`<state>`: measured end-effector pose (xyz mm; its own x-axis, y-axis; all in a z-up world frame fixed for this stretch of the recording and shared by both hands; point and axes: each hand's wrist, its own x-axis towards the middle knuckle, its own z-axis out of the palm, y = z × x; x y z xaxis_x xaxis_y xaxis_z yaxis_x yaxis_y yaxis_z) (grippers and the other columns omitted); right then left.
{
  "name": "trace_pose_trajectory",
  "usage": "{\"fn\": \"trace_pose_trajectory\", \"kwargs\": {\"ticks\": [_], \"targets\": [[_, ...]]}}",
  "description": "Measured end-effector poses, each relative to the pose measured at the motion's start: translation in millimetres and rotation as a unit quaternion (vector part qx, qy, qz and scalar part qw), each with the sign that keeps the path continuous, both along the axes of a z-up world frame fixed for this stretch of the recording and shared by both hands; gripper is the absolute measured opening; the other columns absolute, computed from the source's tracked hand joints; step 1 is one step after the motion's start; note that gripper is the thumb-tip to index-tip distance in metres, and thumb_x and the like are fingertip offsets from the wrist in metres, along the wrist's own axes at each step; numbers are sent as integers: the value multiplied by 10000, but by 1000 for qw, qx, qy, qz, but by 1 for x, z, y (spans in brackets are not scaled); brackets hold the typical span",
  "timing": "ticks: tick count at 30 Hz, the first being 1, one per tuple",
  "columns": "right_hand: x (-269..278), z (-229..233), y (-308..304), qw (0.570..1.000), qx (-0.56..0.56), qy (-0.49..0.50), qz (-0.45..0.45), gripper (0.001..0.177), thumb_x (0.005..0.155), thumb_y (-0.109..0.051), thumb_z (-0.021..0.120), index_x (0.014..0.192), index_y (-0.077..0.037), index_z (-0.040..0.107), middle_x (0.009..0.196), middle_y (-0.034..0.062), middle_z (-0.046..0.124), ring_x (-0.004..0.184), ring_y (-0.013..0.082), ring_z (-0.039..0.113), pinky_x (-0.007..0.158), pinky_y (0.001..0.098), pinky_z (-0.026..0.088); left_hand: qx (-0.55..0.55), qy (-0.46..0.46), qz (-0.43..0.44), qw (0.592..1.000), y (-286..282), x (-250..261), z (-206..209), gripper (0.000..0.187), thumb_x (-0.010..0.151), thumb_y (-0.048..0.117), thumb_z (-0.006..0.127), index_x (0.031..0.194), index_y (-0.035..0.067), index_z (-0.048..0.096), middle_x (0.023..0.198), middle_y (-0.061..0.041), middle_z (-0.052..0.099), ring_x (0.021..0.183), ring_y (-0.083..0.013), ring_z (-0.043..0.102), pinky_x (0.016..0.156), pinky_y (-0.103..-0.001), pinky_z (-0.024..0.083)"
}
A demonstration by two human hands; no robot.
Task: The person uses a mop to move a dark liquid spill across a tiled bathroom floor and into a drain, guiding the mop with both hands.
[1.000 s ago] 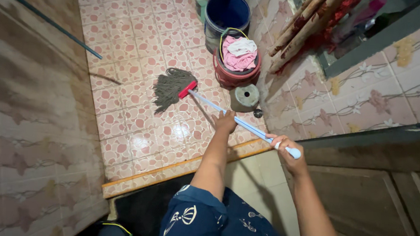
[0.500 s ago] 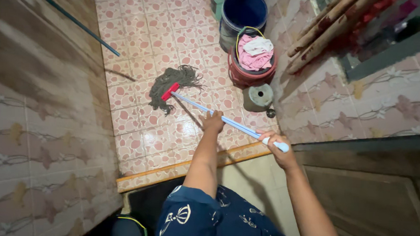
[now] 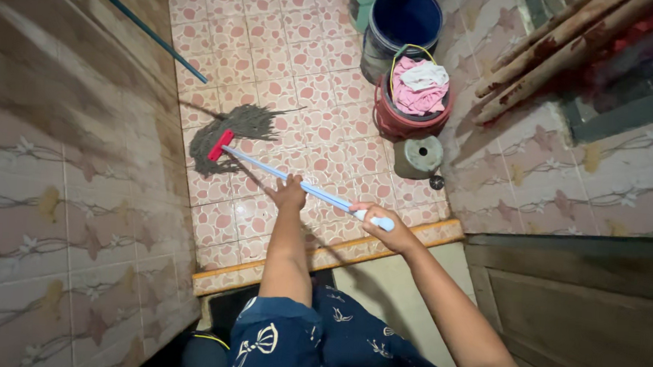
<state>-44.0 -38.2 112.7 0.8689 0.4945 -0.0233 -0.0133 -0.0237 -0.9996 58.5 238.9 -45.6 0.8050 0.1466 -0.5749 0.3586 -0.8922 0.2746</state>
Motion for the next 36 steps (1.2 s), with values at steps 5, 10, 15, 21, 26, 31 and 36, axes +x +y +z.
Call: {"fn": "trace_pose_trajectory", "kwargs": {"ticks": [5,10,15,21,26,31,36], "targets": [[20,3,25,998,21,35,41,104,956,-117,677,899,-113,590,1400,123,619,1316,245,568,1097,391,416,40,34,4,999,31,4,-1,534,1011,352,453,1540,340,382,1702,62,209,1581,-295,149,1212,-707,-23],[32,6,16,998,6,55,32,116,957,-127,689,888,-111,596,1398,121,630,1260,228,570,1078,385,423,33,33,5,999,25,12,1,569,1024,358,447,1578,321,323,1707,38,174,1572,-317,136,1188,-733,-6],[37,13,-10,999,4,43,14,85,927,-114,698,901,-102,618,1370,123,638,1246,212,573,1041,367,439,-13,32,33,999,0,19,2,548,1010,442,469,1538,333,369,1721,28,143,1592,-283,129,1216,-698,25],[41,31,-48,999,-8,15,-37,84,920,-111,712,885,-91,639,1316,133,668,1188,224,597,990,360,469,-55,8,13,998,-46,37,5,597,982,461,555,1529,301,379,1715,-1,173,1580,-316,153,1225,-685,54],[32,49,-69,996,-10,-36,-77,72,906,-82,711,891,-70,642,1272,147,695,1260,269,604,1084,403,446,-83,-17,-5,996,-83,49,7,578,983,440,571,1510,288,390,1708,-2,185,1574,-334,155,1219,-703,63],[16,67,-82,987,-54,-85,-123,73,899,-58,710,883,-71,640,1255,154,707,1319,302,592,1121,435,425,-107,-24,-39,993,-116,54,11,551,972,419,602,1480,282,438,1716,-24,171,1573,-362,140,1224,-682,58],[-1,87,-89,976,-87,-116,-159,75,893,-40,704,876,-68,636,1243,142,720,1314,314,597,1140,452,417,-103,-26,-84,991,-153,61,19,569,965,476,585,1483,314,416,1707,6,181,1571,-322,172,1200,-720,91]]}}
